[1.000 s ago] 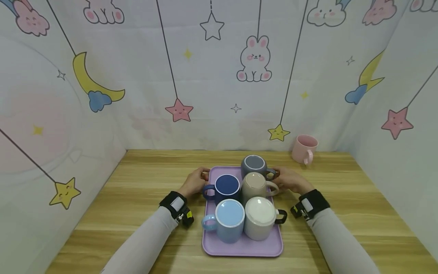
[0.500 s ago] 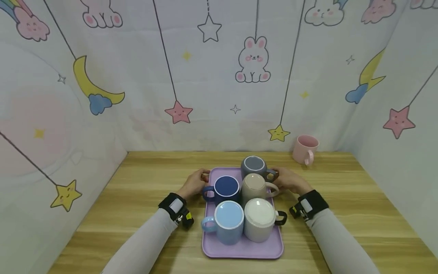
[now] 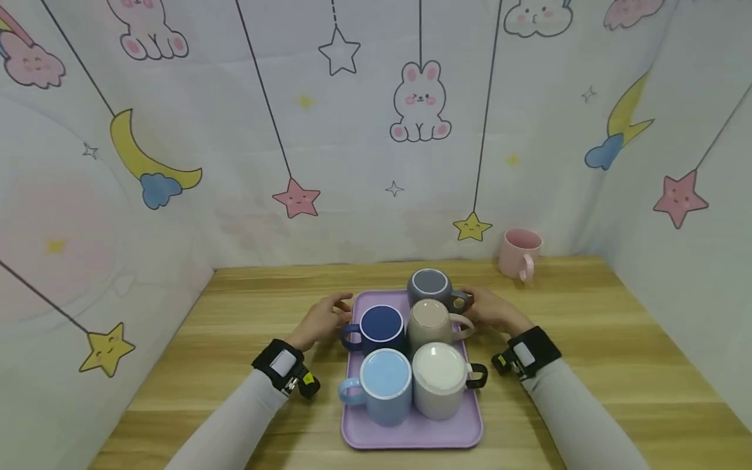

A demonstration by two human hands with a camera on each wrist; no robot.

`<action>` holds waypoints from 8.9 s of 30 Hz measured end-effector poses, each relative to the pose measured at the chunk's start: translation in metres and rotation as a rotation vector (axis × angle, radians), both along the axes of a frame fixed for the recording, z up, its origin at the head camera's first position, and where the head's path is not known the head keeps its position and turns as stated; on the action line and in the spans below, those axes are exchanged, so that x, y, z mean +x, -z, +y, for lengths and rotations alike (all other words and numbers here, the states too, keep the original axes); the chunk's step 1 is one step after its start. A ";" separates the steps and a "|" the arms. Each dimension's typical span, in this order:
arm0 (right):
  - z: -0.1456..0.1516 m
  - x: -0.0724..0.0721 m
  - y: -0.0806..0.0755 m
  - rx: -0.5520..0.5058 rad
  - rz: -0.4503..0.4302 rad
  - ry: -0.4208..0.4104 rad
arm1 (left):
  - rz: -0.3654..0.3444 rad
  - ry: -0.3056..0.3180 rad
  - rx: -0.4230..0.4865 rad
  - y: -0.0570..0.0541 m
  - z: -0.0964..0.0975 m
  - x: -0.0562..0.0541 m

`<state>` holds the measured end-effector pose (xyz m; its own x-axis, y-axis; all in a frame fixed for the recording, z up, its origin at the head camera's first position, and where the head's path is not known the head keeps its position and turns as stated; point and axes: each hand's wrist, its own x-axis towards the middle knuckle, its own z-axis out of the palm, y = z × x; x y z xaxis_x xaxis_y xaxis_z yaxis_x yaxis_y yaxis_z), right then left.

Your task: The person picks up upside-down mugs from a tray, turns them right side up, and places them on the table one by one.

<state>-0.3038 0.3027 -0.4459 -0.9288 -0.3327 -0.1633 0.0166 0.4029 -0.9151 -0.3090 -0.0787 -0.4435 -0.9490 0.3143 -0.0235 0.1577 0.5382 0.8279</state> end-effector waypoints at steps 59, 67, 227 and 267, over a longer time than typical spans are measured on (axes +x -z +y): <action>-0.003 -0.004 -0.005 0.047 -0.053 0.040 | 0.404 0.209 -0.220 -0.040 0.003 0.046; -0.003 -0.002 -0.003 0.027 -0.008 0.028 | 0.392 0.133 -0.213 -0.052 -0.002 0.044; -0.043 0.049 -0.098 -0.530 0.530 0.325 | -0.058 0.007 0.845 -0.096 0.155 0.021; -0.032 0.045 -0.094 -0.630 0.537 0.325 | -0.115 -0.018 0.382 -0.054 0.026 0.001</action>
